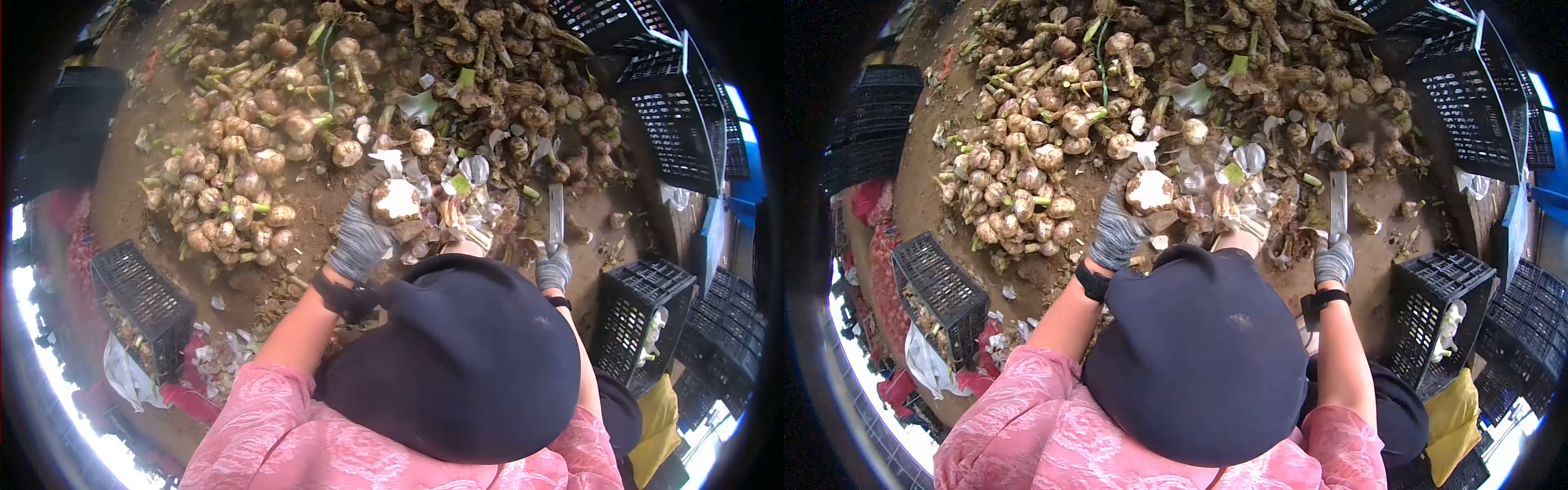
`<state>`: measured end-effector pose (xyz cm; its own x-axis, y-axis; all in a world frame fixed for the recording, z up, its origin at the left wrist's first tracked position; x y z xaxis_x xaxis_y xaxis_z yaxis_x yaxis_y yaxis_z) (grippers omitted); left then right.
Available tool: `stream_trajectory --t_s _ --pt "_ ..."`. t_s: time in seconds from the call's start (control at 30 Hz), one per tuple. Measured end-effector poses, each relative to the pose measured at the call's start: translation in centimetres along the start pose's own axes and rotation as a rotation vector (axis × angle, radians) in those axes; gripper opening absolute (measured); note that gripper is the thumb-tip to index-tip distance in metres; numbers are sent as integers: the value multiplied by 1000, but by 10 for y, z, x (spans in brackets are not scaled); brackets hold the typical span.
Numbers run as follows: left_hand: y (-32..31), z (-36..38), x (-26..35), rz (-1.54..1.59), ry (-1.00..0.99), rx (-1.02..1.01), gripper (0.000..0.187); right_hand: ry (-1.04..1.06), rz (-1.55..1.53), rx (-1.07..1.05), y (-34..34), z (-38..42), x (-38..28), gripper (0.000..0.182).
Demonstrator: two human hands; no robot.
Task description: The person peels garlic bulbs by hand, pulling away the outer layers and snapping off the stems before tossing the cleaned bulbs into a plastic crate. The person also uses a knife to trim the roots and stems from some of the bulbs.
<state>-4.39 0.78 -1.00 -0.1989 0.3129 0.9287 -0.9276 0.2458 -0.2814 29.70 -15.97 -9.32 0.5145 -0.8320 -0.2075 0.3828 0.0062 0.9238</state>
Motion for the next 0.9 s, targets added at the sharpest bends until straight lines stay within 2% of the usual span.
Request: stream_trajectory --t_s 0.03,0.13,0.2,0.23,0.27,0.3,0.33,0.4,0.47,0.53,0.57,0.6,0.67,0.7,0.73,0.8,0.83,0.87,0.9 --pt "0 -4 1 -114 -25 -42 77 -1 8 9 -2 -1 17 44" --pt "-8 -8 1 -152 -99 -100 76 -88 -7 -85 -5 -5 43 41" --pt "-12 -9 2 -204 -92 -121 76 -212 163 -135 -3 -12 44 42" --pt "-14 -10 1 -217 -78 -136 76 -150 37 -54 8 -10 18 46" --pt "-17 -11 1 -229 -63 -153 76 95 -115 -10 20 -6 -15 48" --pt "-21 -12 0 -253 -11 -165 76 191 -377 -43 10 -12 -36 48" --pt "-24 -15 -4 -247 -8 -176 76 160 -582 -216 14 -5 -75 52" --pt "-34 -20 -8 -414 -121 -222 75 310 -950 -546 18 19 -150 47" --pt "-43 -23 -11 -436 -128 -259 75 443 -1010 -622 30 43 -204 41" --pt "-49 -27 -11 -517 -158 -343 77 435 -881 -592 37 51 -227 38" --pt "-54 -22 -10 -335 -56 -363 79 437 -957 -554 35 51 -229 34" --pt "-59 -20 -8 -339 -55 -363 79 437 -960 -555 36 51 -231 34" --pt "-61 -19 -13 -88 98 -292 80 479 -910 -681 34 54 -238 30" --pt "-51 -26 -36 -120 129 -308 80 605 -870 -592 30 51 -237 24" --pt "-51 -25 -35 -120 133 -311 80 600 -871 -591 33 52 -236 24" --pt "-52 -26 -32 41 146 -277 79 123 -1274 -498 37 40 -214 20" --pt "-51 -27 -26 -79 20 -259 77 -2 -1379 -440 33 30 -202 20" --pt "-51 -27 -25 -79 21 -260 77 -49 -1412 -348 31 29 -190 30" --pt "-50 -27 -24 -36 41 -255 77 -103 -1432 -437 23 31 -185 34"
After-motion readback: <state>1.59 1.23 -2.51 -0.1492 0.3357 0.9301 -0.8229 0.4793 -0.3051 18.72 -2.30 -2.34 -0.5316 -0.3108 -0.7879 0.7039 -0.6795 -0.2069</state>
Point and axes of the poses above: each hand's wrist, its own z-axis away from the middle knuckle, its own y-axis out of the back of the hand, x = y × z, the point moved 6 cm from there along -z, towards the middle knuckle, and after that the axes turned 9 degrees about -z, right-handed, at the moved point
